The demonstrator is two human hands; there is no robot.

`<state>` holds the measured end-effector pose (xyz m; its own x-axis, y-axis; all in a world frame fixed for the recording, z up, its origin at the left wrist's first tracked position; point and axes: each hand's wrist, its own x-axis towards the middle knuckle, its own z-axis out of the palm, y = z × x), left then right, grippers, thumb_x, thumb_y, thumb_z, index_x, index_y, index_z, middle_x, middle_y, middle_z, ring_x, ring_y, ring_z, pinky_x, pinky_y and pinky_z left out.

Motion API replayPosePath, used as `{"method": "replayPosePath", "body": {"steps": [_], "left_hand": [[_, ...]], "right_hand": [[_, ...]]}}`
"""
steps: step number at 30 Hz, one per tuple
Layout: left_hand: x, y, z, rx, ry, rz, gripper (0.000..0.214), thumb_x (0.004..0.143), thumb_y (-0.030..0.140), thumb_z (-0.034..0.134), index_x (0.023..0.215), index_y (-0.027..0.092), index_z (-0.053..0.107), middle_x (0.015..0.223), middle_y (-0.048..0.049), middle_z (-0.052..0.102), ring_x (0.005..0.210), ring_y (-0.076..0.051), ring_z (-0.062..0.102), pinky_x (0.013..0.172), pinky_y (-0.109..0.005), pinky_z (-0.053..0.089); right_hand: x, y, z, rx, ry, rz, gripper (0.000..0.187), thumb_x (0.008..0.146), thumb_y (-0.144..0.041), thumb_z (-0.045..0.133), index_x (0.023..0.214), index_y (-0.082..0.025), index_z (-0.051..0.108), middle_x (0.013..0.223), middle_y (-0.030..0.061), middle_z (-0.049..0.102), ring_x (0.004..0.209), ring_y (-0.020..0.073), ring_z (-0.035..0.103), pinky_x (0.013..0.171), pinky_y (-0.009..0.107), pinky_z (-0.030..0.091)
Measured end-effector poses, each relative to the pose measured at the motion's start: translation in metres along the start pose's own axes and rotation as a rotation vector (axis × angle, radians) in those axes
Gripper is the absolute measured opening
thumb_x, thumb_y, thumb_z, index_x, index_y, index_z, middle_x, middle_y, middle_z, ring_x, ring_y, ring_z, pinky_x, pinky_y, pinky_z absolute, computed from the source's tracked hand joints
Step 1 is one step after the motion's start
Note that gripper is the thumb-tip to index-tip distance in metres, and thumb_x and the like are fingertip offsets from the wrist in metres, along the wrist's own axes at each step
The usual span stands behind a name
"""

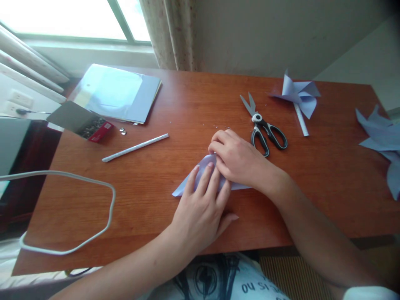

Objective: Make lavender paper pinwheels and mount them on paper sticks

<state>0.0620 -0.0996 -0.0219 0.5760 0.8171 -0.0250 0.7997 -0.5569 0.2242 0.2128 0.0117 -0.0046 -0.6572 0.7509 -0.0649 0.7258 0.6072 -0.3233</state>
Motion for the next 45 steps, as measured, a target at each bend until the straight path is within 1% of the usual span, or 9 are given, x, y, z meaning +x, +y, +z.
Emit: {"method": "replayPosePath", "body": {"steps": [7,10,15,18,23,27,32,36,45], "left_hand": [[-0.001,0.001,-0.002,0.007,-0.008,-0.008,0.076,0.095,0.060,0.048,0.152,0.011,0.043,0.160,-0.0226,0.037,0.151,-0.039,0.029,0.122,-0.058,0.021],[-0.001,0.001,-0.001,0.009,-0.010,-0.011,0.078,0.094,0.061,0.048,0.155,0.012,0.038,0.162,-0.0207,0.033,0.150,-0.039,0.030,0.122,-0.059,0.022],[-0.002,0.001,0.002,-0.001,0.011,-0.006,0.075,0.094,0.060,0.049,0.152,0.012,0.043,0.160,-0.0208,0.037,0.150,-0.040,0.030,0.121,-0.059,0.023],[-0.002,0.001,0.003,-0.014,0.017,-0.015,0.070,0.094,0.060,0.050,0.146,0.013,0.052,0.156,-0.0203,0.045,0.150,-0.039,0.031,0.121,-0.059,0.023],[-0.001,0.002,0.001,-0.019,0.014,-0.025,0.069,0.093,0.058,0.053,0.146,0.014,0.052,0.154,-0.0205,0.047,0.148,-0.039,0.034,0.121,-0.058,0.024],[-0.001,0.002,0.002,-0.016,0.010,-0.020,0.069,0.095,0.057,0.050,0.148,0.013,0.049,0.156,-0.0222,0.044,0.149,-0.039,0.033,0.122,-0.058,0.023],[-0.003,0.002,0.003,-0.023,0.022,-0.005,0.072,0.096,0.056,0.047,0.152,0.011,0.042,0.160,-0.0220,0.037,0.150,-0.039,0.030,0.121,-0.059,0.024],[-0.003,0.001,0.002,-0.023,0.022,0.001,0.070,0.097,0.055,0.047,0.153,0.012,0.041,0.160,-0.0208,0.038,0.150,-0.038,0.032,0.121,-0.059,0.024],[-0.012,0.010,0.001,0.028,0.166,0.073,0.054,0.098,0.031,0.052,0.147,0.010,0.047,0.159,-0.0197,0.041,0.149,-0.034,0.035,0.124,-0.053,0.017]], "right_hand": [[-0.008,-0.002,0.000,0.322,0.054,0.134,0.029,0.088,-0.009,0.055,0.116,-0.017,0.058,0.105,0.0076,0.069,0.089,0.0206,0.066,0.082,0.033,0.052],[-0.010,0.000,0.002,0.321,0.156,0.187,0.035,0.086,-0.004,0.053,0.118,-0.015,0.060,0.111,0.0114,0.070,0.099,0.0236,0.068,0.089,0.036,0.053],[-0.009,-0.001,0.009,0.225,0.174,0.029,0.052,0.084,0.002,0.046,0.134,-0.010,0.054,0.134,0.0162,0.062,0.124,0.0264,0.058,0.106,0.041,0.047],[-0.005,-0.006,0.010,0.069,0.089,-0.073,0.040,0.088,-0.002,0.047,0.125,-0.012,0.061,0.128,0.0151,0.065,0.120,0.0295,0.055,0.100,0.044,0.047],[-0.001,-0.012,0.006,-0.039,0.040,-0.048,0.020,0.091,-0.012,0.052,0.102,-0.015,0.068,0.106,0.0134,0.068,0.105,0.0304,0.054,0.090,0.044,0.045],[-0.003,-0.009,0.004,0.067,0.069,0.025,0.009,0.089,-0.017,0.056,0.087,-0.017,0.065,0.101,0.0109,0.066,0.100,0.0268,0.055,0.086,0.038,0.046],[-0.010,0.005,0.005,0.330,0.040,0.158,0.018,0.084,-0.013,0.061,0.101,-0.018,0.064,0.089,0.0031,0.069,0.080,0.0181,0.062,0.072,0.029,0.046],[-0.012,0.013,0.005,0.442,0.046,0.184,0.008,0.083,-0.014,0.067,0.089,-0.019,0.068,0.077,-0.0014,0.070,0.071,0.0146,0.063,0.064,0.025,0.043],[-0.012,0.017,0.003,0.544,0.057,0.229,0.006,0.083,-0.016,0.068,0.087,-0.018,0.073,0.078,-0.0001,0.074,0.070,0.0152,0.065,0.064,0.025,0.046]]}}
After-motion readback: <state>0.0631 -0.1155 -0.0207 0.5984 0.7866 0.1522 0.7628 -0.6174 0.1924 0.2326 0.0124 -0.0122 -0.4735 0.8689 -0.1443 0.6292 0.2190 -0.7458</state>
